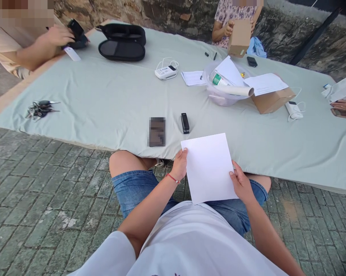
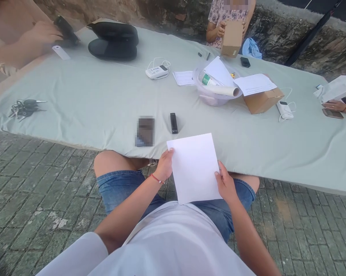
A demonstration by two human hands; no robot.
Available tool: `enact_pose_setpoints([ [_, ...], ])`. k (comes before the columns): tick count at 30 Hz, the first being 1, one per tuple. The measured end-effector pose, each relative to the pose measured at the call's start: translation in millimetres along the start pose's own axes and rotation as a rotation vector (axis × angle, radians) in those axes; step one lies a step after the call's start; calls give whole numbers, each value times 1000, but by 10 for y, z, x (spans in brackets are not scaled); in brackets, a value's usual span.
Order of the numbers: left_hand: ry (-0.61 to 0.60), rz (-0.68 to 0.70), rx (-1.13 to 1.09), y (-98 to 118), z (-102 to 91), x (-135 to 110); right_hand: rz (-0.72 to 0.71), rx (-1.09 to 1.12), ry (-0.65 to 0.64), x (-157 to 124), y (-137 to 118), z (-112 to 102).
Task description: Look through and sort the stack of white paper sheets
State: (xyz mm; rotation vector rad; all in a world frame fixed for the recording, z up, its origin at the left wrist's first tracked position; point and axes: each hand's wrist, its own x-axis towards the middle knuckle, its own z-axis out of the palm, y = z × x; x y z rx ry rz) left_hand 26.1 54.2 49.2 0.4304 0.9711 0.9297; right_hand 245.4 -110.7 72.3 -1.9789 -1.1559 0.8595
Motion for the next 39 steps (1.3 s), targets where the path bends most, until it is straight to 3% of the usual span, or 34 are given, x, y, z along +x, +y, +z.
enact_pose_setpoints([
  [3,23,40,50,-10,-31,13,29,49,-18,6,5,11],
  [6,-48,121,176,23,-39,-2,63,159,-18,86,-13,-36],
  [10,-165,165,307,92,1,-27,1,234,19,377,-135,-171],
  [17,-337,31,146,183,123,-64,-213,-39,-44,989,-566,-464],
  [21,-385,-95,47,236,136,-57,-191,-179,-209,1159,-700,-622],
  [23,-395,-143,32,256,135,-41,-194,-267,-215,1204,-772,-664],
  [27,-420,-154,28,275,173,-16,-419,-537,-113,1254,-1006,-623],
  [30,-448,-125,34,274,230,-15,-579,-670,-264,1265,-1206,-535],
  [32,-470,-111,46,268,264,-21,-607,-727,-380,1258,-1321,-484],
  [36,-519,-70,79,255,301,-52,-659,-785,-330,1204,-1483,-397],
  [39,-513,-48,92,253,312,-85,-665,-780,-416,1145,-1526,-318],
])
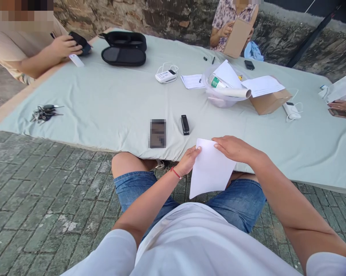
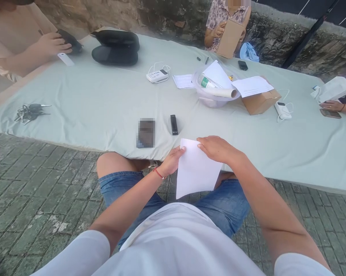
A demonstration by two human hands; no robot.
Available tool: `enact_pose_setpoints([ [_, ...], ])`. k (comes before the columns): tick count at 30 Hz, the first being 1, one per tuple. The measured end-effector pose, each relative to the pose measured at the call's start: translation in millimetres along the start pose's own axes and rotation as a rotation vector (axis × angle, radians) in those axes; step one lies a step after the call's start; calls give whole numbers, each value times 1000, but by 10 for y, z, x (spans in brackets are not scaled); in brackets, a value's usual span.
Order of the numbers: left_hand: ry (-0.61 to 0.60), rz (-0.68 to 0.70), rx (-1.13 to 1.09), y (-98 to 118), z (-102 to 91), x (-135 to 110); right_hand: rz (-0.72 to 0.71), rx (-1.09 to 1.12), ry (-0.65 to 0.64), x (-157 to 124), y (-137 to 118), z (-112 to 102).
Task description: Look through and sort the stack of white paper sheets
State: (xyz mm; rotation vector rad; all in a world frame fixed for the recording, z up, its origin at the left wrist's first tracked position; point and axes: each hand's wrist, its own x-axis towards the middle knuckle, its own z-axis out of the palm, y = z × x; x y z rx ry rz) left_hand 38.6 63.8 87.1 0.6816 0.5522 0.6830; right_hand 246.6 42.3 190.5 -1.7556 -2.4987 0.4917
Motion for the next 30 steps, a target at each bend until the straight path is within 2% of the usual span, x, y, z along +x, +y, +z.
enact_pose_setpoints([
  [3,22,4,12,-5,19,-28,17,5,69,11,-87,77],
  [6,31,-13,24,-20,31,-53,8,29,49,37,-172,174],
  [10,30,-15,17,-14,29,-83,44,24,114,73,-227,258],
  [14,64,-17,13,72,-51,-109,161,38,-3,-44,-60,165],
  [16,111,9,5,129,-129,-113,193,110,2,-175,92,69],
  [19,170,38,-3,195,-237,-111,224,396,-30,-377,300,16],
  [21,174,40,-25,212,-271,-109,283,697,26,-470,379,101],
  [24,191,32,-78,201,-277,-105,363,1145,197,-547,387,388],
  [26,219,16,-109,178,-284,-98,410,1316,159,-584,332,626],
  [30,300,15,-137,122,-357,-73,497,1517,130,-681,163,1055],
])
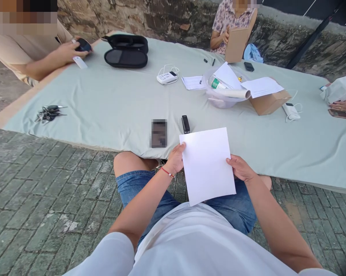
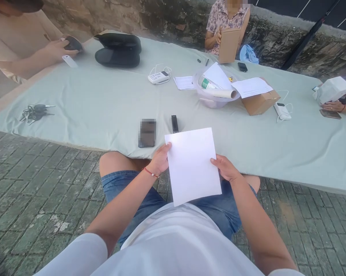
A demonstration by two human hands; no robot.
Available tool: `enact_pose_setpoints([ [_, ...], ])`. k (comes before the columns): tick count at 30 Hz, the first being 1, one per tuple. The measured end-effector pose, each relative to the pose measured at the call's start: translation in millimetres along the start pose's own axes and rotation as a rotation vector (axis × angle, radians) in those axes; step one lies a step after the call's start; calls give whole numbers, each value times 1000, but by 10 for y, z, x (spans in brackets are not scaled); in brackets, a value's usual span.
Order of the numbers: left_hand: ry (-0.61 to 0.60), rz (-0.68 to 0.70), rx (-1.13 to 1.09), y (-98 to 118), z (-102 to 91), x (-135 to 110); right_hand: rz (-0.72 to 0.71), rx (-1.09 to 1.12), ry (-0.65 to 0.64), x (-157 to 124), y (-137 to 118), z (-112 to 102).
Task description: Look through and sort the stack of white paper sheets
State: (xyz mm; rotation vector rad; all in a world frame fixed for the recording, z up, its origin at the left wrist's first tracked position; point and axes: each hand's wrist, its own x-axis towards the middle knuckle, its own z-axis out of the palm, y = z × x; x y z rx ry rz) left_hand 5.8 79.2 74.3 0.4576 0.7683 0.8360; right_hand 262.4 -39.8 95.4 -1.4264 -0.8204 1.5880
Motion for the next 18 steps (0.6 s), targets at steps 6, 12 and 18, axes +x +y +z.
enact_pose_setpoints([
  [6,56,-16,17,-40,-79,69,166,131,85,-88,319,154],
  [12,22,-23,-9,-81,-59,45,143,114,132,-141,262,185],
  [18,-10,-120,24,-281,-88,-191,138,90,196,-133,208,197],
])
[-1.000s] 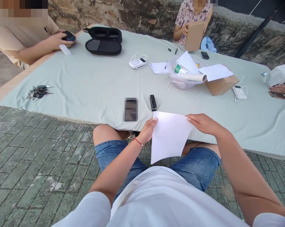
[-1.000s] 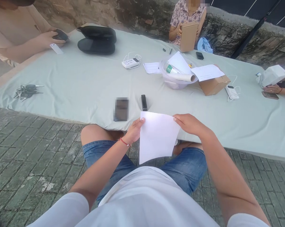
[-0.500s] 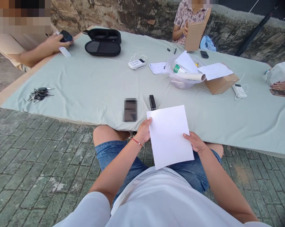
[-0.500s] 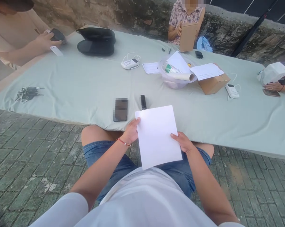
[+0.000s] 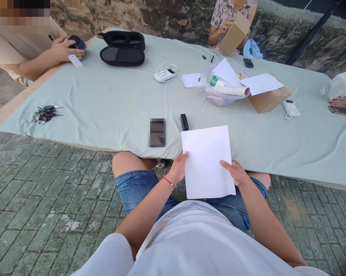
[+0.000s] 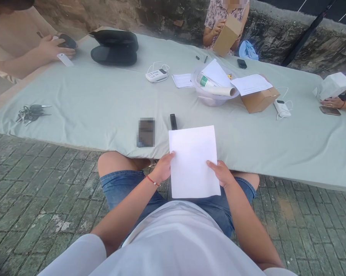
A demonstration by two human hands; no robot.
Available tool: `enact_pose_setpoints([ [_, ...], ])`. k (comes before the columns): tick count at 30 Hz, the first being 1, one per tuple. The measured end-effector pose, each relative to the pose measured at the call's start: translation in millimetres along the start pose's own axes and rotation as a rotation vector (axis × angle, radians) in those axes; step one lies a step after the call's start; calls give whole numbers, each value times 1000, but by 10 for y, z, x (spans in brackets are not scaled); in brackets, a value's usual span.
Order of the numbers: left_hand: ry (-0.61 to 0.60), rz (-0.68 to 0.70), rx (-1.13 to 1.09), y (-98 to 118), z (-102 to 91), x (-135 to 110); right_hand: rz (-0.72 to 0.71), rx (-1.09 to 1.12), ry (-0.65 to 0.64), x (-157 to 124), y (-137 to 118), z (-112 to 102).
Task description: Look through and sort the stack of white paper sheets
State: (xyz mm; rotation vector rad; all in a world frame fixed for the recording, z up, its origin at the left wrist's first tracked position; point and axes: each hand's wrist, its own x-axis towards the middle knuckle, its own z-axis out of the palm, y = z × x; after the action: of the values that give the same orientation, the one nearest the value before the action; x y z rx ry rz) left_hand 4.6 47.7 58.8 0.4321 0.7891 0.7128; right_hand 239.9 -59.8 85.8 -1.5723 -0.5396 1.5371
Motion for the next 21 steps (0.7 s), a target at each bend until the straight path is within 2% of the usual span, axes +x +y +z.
enact_pose_setpoints([
  [5,83,132,122,-130,-62,-61,-29,-79,7,86,51,41],
  [9,115,210,290,-137,-103,-26,-189,-141,178,178,140,22],
  [11,120,233,337,-134,-107,-14,-219,-149,228,208,191,2],
  [16,91,233,328,-124,-67,-26,-217,-60,225,229,278,-26],
  [21,73,191,227,-109,-73,-46,-252,-41,244,197,243,-4],
])
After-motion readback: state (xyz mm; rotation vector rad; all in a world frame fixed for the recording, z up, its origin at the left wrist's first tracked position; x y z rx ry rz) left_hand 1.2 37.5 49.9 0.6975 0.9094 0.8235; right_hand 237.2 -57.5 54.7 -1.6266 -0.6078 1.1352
